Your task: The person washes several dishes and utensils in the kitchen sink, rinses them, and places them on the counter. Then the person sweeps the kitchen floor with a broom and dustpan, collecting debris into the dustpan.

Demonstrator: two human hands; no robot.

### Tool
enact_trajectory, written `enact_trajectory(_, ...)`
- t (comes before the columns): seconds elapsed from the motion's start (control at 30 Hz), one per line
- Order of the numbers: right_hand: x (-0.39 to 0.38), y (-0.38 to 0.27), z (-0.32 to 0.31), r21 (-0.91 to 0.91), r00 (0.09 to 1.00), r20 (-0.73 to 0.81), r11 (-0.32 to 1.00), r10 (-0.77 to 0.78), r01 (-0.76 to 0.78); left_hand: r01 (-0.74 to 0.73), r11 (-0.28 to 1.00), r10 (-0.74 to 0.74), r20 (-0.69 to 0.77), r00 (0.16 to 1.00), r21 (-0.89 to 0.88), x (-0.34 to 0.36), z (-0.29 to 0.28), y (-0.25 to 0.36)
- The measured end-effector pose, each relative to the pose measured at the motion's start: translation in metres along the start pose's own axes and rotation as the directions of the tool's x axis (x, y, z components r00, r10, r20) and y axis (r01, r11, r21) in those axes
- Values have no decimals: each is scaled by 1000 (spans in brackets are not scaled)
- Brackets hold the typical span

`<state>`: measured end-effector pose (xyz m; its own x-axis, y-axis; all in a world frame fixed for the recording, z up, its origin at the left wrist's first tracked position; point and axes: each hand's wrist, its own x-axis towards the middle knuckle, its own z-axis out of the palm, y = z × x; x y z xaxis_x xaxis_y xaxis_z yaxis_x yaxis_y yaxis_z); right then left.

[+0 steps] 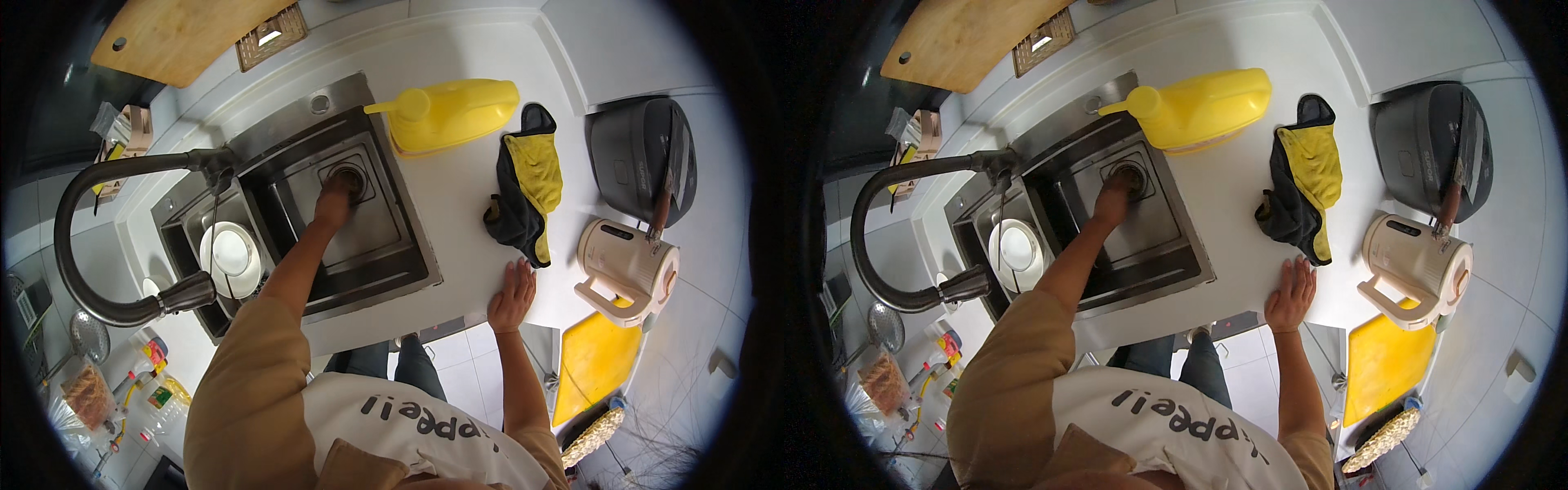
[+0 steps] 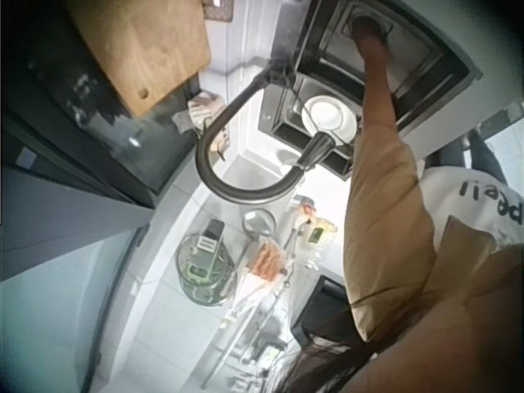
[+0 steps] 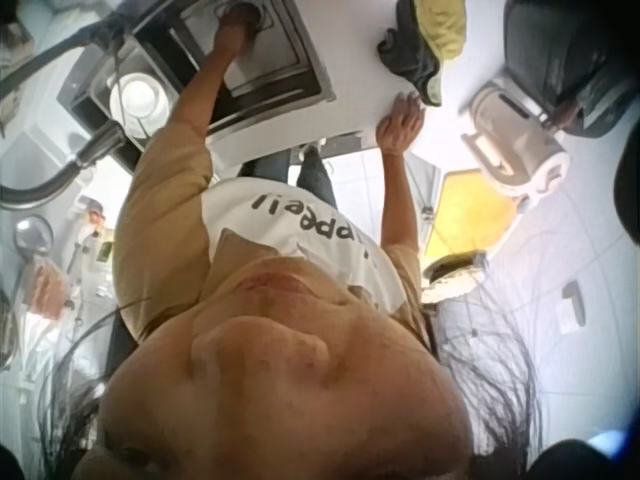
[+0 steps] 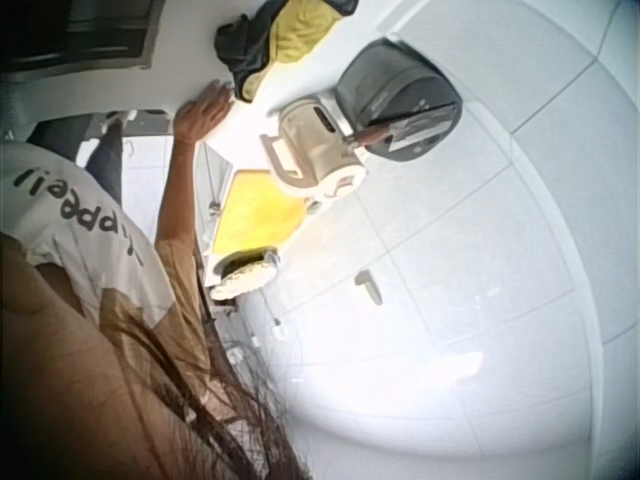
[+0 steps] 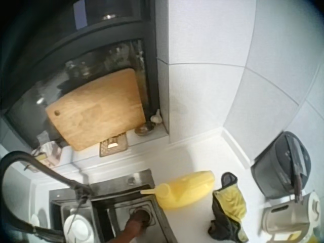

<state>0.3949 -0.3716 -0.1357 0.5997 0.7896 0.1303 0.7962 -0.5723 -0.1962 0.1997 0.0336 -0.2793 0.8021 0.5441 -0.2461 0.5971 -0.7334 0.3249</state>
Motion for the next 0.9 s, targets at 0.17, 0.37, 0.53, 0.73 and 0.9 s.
enact_trajectory(0.17, 1, 0, -1, -18, 1000, 7, 1000, -5, 5, 154, 973, -145, 67, 987, -170, -21, -3, -5)
enact_trajectory(0.37, 1, -2, -1, 5, 1000, -13, 1000, 0, 0, -133, 968, 96, 177, 980, 211, -17, 20, -6)
enact_trajectory(0.53, 1, -2, 0, 15, 1000, -20, 1000, -2, 2, -122, 941, 53, 220, 974, 314, -14, 21, 3)
enact_trajectory(0.73, 0, -1, 2, 13, 1000, -24, 1000, 4, -4, -81, 931, 11, 197, 980, 355, -14, 10, 0)
enact_trajectory(0.9, 0, -1, 1, 29, 1000, -26, 1000, 13, -13, -182, 941, 230, -144, 963, 285, -31, 3, -13)
